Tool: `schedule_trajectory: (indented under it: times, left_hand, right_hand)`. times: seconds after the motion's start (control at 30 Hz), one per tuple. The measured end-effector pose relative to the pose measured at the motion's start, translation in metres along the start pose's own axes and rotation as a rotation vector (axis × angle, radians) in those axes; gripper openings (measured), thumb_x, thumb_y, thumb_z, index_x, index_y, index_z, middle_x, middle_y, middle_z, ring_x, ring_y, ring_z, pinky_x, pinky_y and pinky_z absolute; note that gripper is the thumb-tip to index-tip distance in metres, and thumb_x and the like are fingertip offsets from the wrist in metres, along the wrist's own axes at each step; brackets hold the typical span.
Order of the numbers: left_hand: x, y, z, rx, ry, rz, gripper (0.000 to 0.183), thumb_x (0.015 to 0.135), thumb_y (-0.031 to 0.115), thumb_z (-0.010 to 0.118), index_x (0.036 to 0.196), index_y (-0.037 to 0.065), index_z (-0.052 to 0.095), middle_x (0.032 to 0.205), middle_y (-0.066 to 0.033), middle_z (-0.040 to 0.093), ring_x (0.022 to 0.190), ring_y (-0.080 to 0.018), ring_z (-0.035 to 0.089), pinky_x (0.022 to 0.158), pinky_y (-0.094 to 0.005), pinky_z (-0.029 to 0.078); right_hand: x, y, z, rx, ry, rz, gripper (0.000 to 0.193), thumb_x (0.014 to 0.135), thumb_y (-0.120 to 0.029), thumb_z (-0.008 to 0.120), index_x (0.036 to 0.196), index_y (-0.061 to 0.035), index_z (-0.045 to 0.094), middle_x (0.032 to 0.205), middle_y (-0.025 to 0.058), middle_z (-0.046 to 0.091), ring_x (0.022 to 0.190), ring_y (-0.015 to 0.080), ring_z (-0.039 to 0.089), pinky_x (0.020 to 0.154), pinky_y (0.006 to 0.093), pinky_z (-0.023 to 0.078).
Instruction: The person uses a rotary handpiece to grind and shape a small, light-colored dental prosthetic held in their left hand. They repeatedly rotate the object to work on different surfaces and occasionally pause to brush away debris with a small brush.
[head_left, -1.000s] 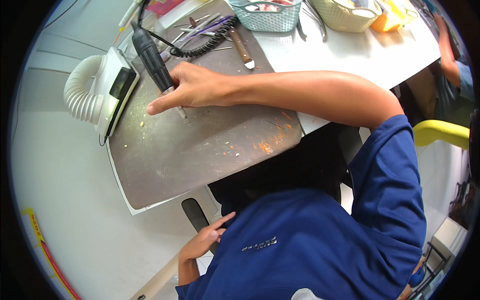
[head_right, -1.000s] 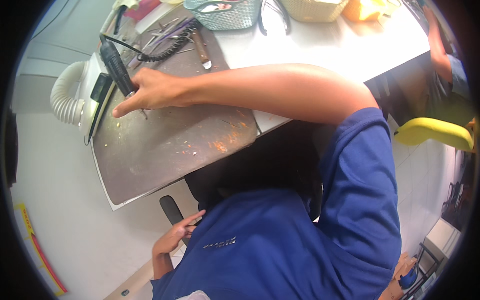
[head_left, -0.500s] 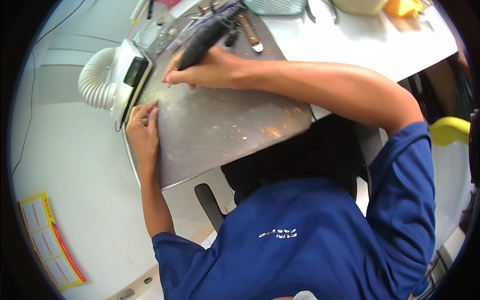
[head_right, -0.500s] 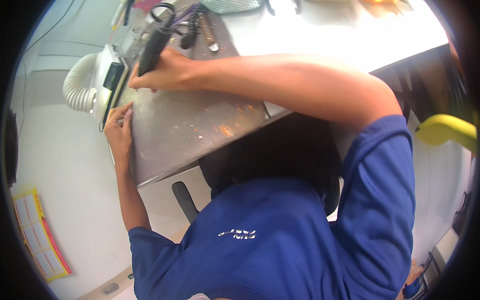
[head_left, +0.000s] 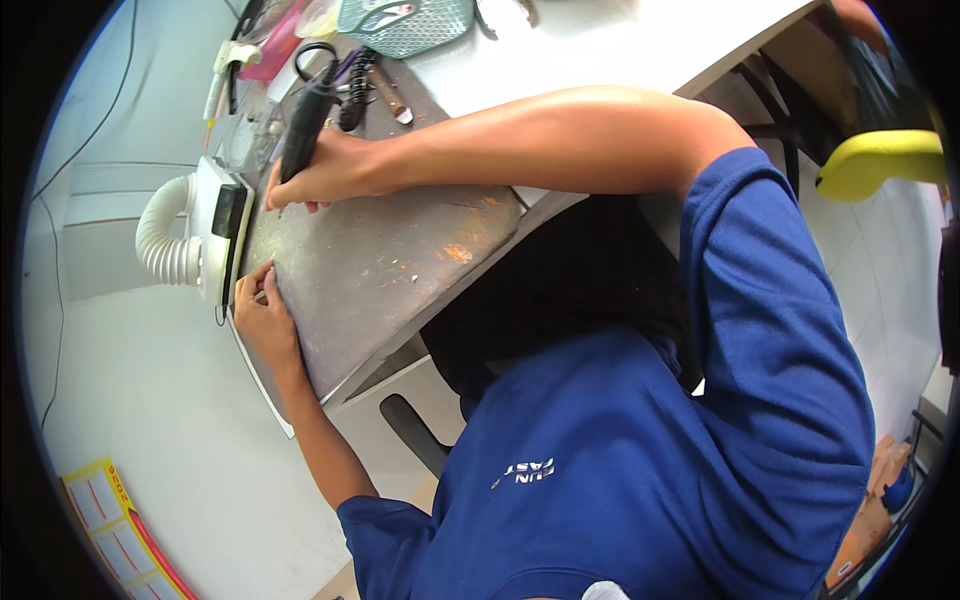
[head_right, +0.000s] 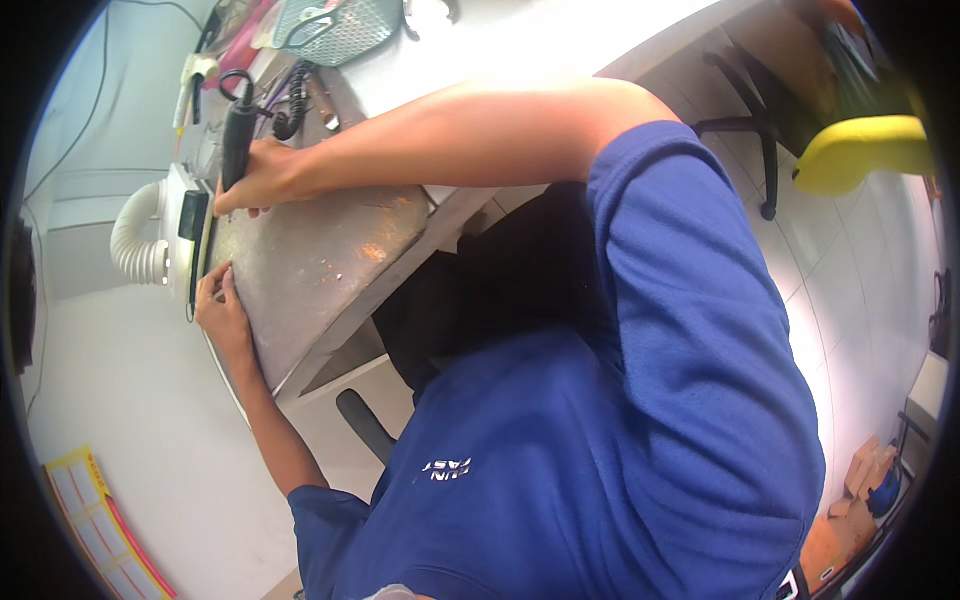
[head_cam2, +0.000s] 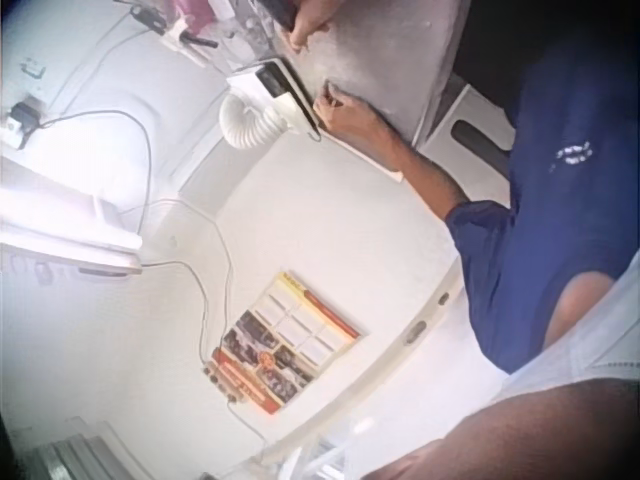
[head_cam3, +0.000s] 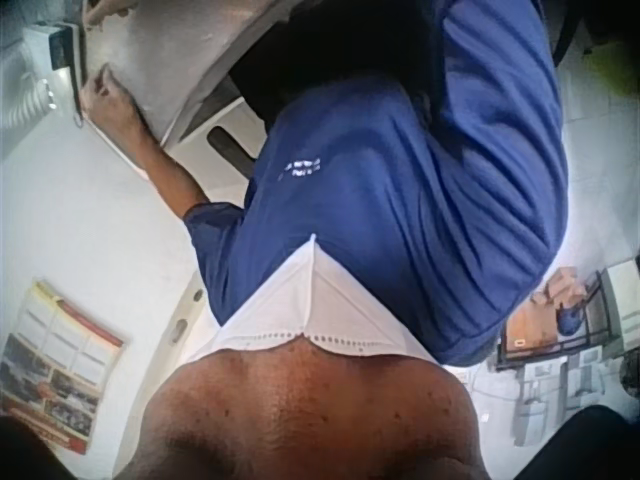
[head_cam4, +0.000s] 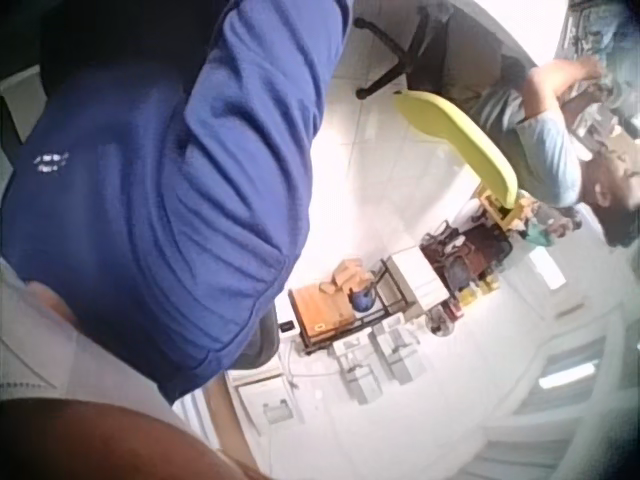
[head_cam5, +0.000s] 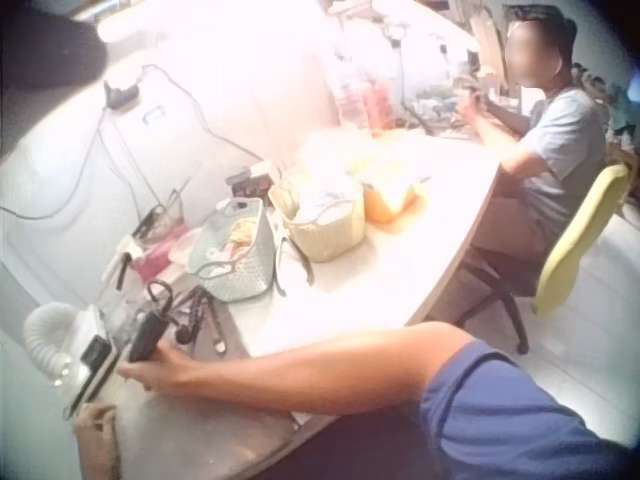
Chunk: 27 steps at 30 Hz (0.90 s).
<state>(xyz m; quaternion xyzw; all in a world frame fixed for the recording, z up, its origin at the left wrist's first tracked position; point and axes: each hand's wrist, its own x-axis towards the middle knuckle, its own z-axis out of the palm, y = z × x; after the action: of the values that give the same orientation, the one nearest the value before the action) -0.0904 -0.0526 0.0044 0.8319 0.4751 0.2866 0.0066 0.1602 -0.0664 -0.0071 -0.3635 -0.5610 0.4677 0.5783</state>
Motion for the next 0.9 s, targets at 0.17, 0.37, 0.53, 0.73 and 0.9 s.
schedule_trajectory:
  times: [0.17,0.37,0.53,0.73,0.9]
  left_hand:
    - [0.000,-0.002,0.000,-0.108,0.057,-0.064,0.011,0.092,0.009,0.065,0.095,-0.001,0.065,0.086,-0.0065,0.067,0.077,-0.0135,0.063,0.069,-0.0258,0.050]
    - [0.020,0.010,0.007,-0.698,-0.091,-0.260,0.013,0.094,0.013,0.065,0.102,0.002,0.063,0.093,-0.0037,0.065,0.085,-0.0101,0.061,0.072,-0.0233,0.049]
    - [0.058,0.020,0.038,-1.071,-0.292,-0.339,0.018,0.094,0.015,0.067,0.106,0.004,0.061,0.103,-0.0056,0.067,0.094,-0.0108,0.063,0.078,-0.0229,0.051]
    - [0.081,0.034,0.063,-1.001,-0.151,-0.171,0.014,0.095,0.011,0.065,0.104,0.002,0.065,0.097,-0.0036,0.067,0.085,-0.0073,0.060,0.072,-0.0223,0.051]
    - [0.081,0.032,0.062,-1.036,-0.191,-0.164,0.016,0.096,0.013,0.065,0.108,0.003,0.065,0.097,-0.0028,0.066,0.088,-0.0083,0.060,0.073,-0.0228,0.047]
  right_hand:
    - [-0.004,0.000,0.001,0.003,-0.005,-0.039,0.021,0.086,-0.017,0.067,0.098,-0.0022,0.074,0.081,0.0054,0.069,0.062,0.0092,0.059,0.054,0.0243,0.049]
    - [-0.005,-0.003,-0.002,0.024,0.051,-0.029,0.026,0.090,-0.019,0.065,0.109,-0.0027,0.071,0.079,0.0050,0.067,0.065,0.0088,0.062,0.055,0.0232,0.050]
    - [0.002,0.002,-0.005,-0.114,0.103,-0.127,0.028,0.092,-0.023,0.064,0.110,-0.0013,0.069,0.088,0.0095,0.071,0.074,0.0112,0.067,0.062,0.0259,0.055]
    - [0.002,-0.001,-0.015,-0.363,0.161,-0.218,0.022,0.090,-0.021,0.066,0.100,-0.0027,0.070,0.084,0.0087,0.069,0.080,0.0149,0.062,0.074,0.0314,0.050]
    - [0.006,-0.013,-0.020,-0.451,0.181,-0.173,0.019,0.090,-0.020,0.066,0.095,-0.0012,0.069,0.081,0.0082,0.067,0.077,0.0141,0.062,0.071,0.0317,0.049]
